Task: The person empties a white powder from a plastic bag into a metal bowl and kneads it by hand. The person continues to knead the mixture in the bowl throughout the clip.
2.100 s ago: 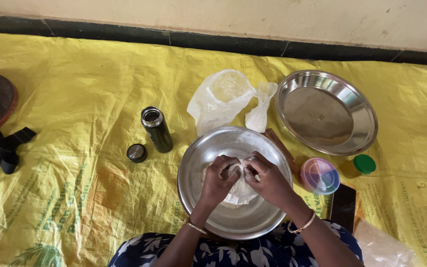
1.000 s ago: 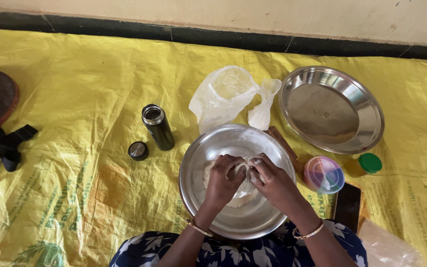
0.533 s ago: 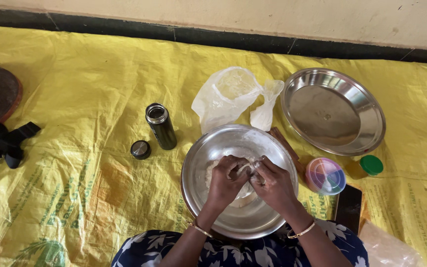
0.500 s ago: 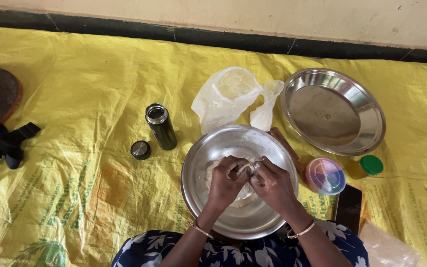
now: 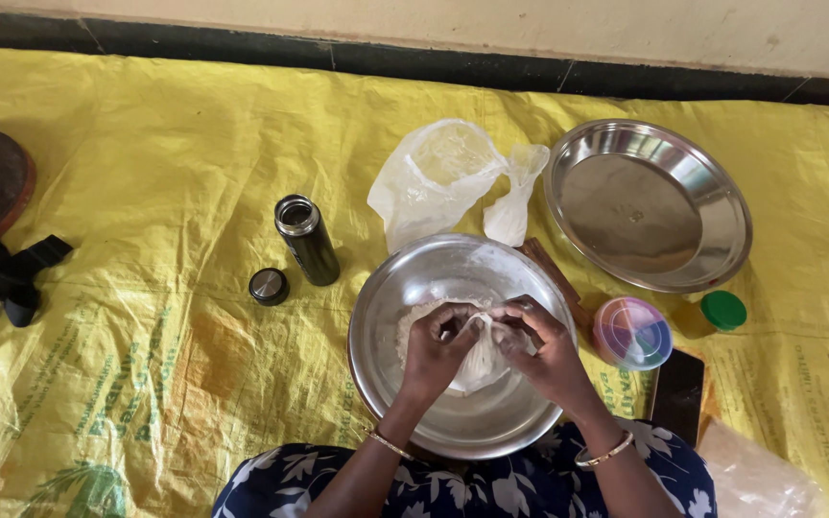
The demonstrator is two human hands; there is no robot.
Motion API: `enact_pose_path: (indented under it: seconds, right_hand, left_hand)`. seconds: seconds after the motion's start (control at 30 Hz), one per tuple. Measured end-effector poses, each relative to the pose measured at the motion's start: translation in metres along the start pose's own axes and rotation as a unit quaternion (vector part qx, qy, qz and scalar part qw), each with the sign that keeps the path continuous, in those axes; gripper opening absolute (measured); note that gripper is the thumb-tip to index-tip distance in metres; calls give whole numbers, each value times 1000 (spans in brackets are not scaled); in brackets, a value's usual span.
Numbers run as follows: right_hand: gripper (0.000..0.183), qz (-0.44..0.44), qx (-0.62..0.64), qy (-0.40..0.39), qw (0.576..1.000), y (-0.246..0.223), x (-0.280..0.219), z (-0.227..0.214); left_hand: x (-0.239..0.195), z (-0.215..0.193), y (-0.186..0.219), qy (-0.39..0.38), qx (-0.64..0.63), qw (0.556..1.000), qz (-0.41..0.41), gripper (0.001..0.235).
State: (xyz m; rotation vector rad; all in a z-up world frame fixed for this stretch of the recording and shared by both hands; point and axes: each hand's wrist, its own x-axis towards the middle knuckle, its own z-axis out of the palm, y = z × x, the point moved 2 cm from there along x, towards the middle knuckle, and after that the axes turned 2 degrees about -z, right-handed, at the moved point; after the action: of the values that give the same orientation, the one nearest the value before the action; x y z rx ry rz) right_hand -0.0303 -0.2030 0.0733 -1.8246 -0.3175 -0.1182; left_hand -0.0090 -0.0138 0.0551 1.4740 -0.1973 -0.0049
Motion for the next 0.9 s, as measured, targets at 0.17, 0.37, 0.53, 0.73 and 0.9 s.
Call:
enact_pose_path:
  seconds: [0.17,0.37,0.53,0.73,0.9]
  right_hand:
    - [48,10,-198,-58,979,-7,-1,-5]
    - [43,-47,-280,-25,958,31,-18,4]
    - [45,-92,-244,15,965,65,-36,10]
    - [45,-30,-172,5,985,75,-45,4]
    - [42,-23,-156,2,987,70,-44,10]
  left_hand:
    - [-6,14,-17,-26,37,997,-58,21]
    - [-21,24,-34,-7,57,995,-79,16]
    - [-30,28,-57,-17,65,995,-76,15]
    - [-30,27,-57,-33,121,990,-65,28]
    - [-34,25,-44,-4,312,948,58,26]
